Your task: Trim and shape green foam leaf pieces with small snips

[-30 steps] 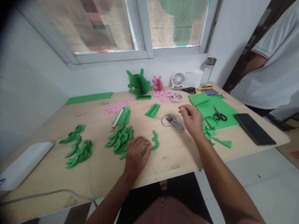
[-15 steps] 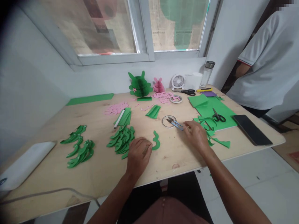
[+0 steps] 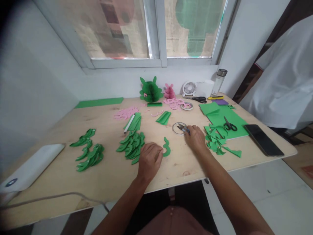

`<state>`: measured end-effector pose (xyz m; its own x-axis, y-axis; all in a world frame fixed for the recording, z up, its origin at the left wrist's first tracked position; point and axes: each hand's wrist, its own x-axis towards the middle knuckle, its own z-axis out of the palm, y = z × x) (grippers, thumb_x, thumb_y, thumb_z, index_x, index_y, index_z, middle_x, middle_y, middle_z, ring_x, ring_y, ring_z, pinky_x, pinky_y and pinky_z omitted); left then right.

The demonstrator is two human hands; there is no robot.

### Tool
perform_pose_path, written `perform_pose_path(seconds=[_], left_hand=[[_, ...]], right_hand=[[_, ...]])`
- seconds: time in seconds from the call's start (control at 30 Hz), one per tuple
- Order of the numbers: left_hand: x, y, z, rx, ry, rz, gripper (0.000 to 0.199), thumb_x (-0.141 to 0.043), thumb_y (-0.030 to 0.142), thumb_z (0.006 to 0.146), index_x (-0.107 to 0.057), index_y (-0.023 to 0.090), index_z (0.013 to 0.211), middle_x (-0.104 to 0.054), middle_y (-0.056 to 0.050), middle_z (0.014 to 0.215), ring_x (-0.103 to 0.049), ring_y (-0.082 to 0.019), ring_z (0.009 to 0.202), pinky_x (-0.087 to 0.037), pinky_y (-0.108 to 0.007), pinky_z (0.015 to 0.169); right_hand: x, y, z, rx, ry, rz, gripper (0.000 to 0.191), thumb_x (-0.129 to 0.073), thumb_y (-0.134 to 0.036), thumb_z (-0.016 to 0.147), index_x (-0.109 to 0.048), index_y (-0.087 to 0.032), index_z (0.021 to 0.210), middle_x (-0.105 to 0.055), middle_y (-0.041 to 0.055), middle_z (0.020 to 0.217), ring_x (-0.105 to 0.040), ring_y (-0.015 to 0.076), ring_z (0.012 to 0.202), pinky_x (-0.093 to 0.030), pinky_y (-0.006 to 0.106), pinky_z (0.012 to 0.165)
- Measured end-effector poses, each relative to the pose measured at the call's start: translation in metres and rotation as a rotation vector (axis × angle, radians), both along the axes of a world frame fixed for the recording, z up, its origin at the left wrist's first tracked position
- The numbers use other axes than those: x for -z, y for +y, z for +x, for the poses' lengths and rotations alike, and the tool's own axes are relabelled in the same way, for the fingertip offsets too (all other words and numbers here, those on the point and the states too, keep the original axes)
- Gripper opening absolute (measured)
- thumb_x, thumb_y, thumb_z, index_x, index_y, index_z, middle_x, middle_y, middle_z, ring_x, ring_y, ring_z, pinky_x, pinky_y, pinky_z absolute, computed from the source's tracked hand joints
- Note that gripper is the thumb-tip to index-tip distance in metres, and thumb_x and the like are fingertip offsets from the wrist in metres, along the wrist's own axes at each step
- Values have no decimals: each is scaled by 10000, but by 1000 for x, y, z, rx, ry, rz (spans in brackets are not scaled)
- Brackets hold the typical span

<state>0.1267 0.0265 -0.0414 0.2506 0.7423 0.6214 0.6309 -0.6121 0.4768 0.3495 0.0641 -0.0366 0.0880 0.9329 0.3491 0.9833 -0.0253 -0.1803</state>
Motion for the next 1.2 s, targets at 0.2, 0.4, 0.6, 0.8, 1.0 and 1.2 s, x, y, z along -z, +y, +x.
perform_pose_path(seconds=[0.2, 0.4, 0.6, 0.8, 1.0, 1.2], left_hand=[[-1, 3, 1, -6, -20, -34, 86, -512, 164, 783, -560, 194, 718, -626, -25, 735, -555, -199, 807, -396, -371, 791], [-22, 20, 11, 91, 59, -90, 88, -520, 164, 784, -593, 202, 755, -661, -24, 782, -573, -195, 816, -401, -367, 803], [-30, 55, 41, 160, 319, -65, 110, -578, 147, 755, -637, 204, 828, -656, -55, 828, -556, -230, 855, -384, -390, 790], [-19, 83, 58, 246, 501, -25, 123, -562, 146, 766, -642, 208, 836, -615, -67, 865, -519, -230, 892, -370, -365, 762], [-15, 98, 65, 326, 560, -14, 138, -531, 144, 788, -654, 189, 748, -605, -71, 793, -519, -214, 827, -380, -333, 726], [-9, 108, 63, 427, 353, -137, 134, -569, 142, 771, -672, 193, 701, -650, -38, 753, -559, -166, 779, -419, -296, 764]], right_hand=[[9, 4, 11, -31, 103, 71, 264, -467, -274, 828, -615, -175, 1022, -635, 99, 938, -557, 223, 869, -403, 302, 725], [9, 6, 13, 6, 197, 154, 307, -452, -270, 826, -593, -167, 1079, -611, 105, 955, -560, 218, 853, -429, 303, 712], [4, 5, 10, -1, 251, 135, 330, -425, -270, 840, -578, -161, 1111, -599, 118, 997, -562, 219, 874, -436, 307, 743], [1, 6, 9, -6, 341, 138, 326, -418, -276, 844, -584, -159, 1099, -605, 124, 997, -569, 219, 878, -437, 302, 740], [2, 7, 8, -7, 438, 162, 333, -421, -289, 836, -597, -146, 1080, -617, 131, 982, -566, 229, 890, -440, 326, 764], [3, 10, 4, -20, 740, 206, 356, -467, -352, 799, -611, -134, 1040, -627, 111, 927, -565, 194, 773, -454, 315, 691]])
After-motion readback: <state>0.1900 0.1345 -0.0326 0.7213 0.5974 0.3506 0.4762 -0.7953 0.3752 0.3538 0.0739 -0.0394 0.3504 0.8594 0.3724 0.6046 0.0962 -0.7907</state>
